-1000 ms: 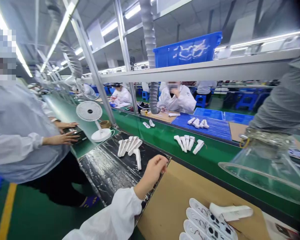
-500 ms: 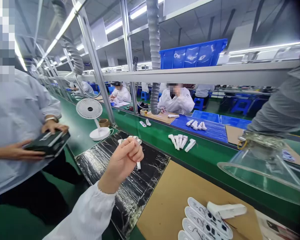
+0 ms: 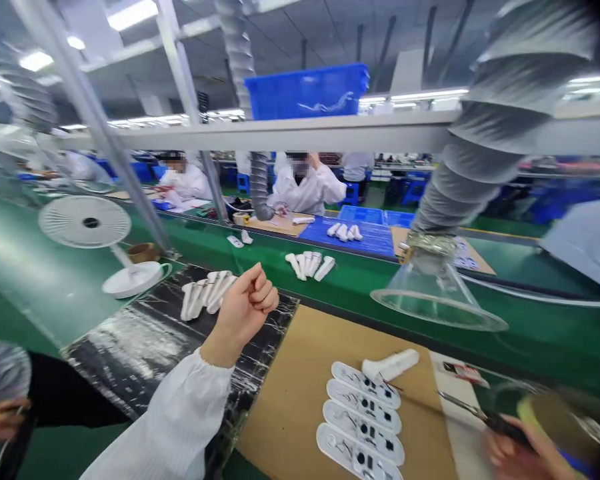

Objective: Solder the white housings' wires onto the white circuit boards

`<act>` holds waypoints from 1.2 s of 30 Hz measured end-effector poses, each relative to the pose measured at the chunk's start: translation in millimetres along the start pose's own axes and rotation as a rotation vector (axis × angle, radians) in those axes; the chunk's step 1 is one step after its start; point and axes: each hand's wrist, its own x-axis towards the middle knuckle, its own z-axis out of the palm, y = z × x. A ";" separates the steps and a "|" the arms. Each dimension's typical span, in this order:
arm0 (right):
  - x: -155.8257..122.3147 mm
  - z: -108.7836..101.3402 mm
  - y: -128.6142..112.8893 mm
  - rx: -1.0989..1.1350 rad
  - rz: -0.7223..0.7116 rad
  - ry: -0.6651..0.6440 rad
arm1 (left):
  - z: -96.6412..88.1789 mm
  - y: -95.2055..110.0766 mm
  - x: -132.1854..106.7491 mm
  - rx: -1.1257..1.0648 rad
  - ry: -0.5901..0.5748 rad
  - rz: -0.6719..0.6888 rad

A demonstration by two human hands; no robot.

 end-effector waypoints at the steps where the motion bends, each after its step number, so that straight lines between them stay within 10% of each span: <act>1: -7.0 -0.1 0.7 0.003 0.003 0.021 | 0.1 -13.3 0.9 0.102 -0.033 -0.015; 7: -18.2 18.2 -12.3 0.160 -0.111 -0.068 | 11.6 -105.4 -9.1 0.893 -0.385 0.004; 14: -18.6 21.0 -10.0 0.187 -0.127 -0.062 | 39.7 -179.0 -19.1 1.200 -0.703 0.257; 36: -24.2 25.5 -16.3 0.185 -0.138 -0.090 | 62.1 -216.7 -5.1 1.047 -0.745 0.054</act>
